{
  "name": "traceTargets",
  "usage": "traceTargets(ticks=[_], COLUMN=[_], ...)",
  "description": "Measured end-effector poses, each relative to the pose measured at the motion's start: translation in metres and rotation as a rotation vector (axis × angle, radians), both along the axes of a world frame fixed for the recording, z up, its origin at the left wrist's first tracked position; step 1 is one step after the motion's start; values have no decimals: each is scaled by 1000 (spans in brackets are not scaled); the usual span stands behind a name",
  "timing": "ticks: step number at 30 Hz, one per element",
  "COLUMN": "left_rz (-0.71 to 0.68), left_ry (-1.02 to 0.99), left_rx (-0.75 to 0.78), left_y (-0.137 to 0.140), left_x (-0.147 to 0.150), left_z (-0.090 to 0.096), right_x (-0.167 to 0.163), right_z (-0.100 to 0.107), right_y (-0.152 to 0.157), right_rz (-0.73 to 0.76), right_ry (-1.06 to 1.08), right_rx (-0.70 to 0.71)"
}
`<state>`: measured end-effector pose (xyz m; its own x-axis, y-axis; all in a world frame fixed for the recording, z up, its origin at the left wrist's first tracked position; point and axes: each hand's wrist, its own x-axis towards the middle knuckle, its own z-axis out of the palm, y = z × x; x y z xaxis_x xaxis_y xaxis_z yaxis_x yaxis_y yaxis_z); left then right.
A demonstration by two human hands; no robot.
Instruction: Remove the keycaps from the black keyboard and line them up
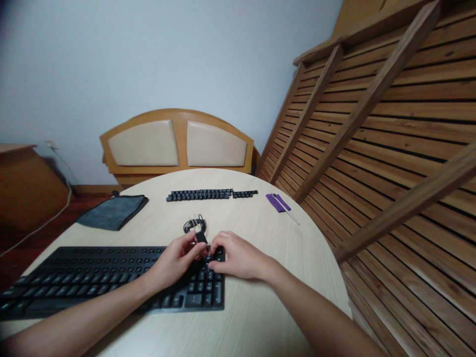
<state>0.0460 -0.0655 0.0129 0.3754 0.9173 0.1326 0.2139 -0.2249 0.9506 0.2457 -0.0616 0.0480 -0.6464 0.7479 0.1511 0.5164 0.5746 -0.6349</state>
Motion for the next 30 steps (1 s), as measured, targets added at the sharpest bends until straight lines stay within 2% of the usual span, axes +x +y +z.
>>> traceTargets(ticks=[4, 12, 19, 23, 26, 30], left_rz=[16, 99, 57, 85, 97, 95], left_ry=[-56, 29, -9, -23, -48, -118], left_rx=[-11, 83, 43, 7, -18, -109], left_y=[0, -2, -2, 0, 2, 1], left_x=[-1, 0, -1, -1, -1, 1], left_z=[-2, 2, 8, 7, 6, 4], right_x=[-2, -7, -13, -16, -17, -19], right_z=[-3, -10, -11, -10, -15, -23], right_y=[1, 0, -2, -3, -1, 3], right_rz=[-72, -259, -242, -238, -243, -248], right_ry=[16, 117, 154, 198, 304, 478], right_rx=[10, -39, -27, -47, -102, -251])
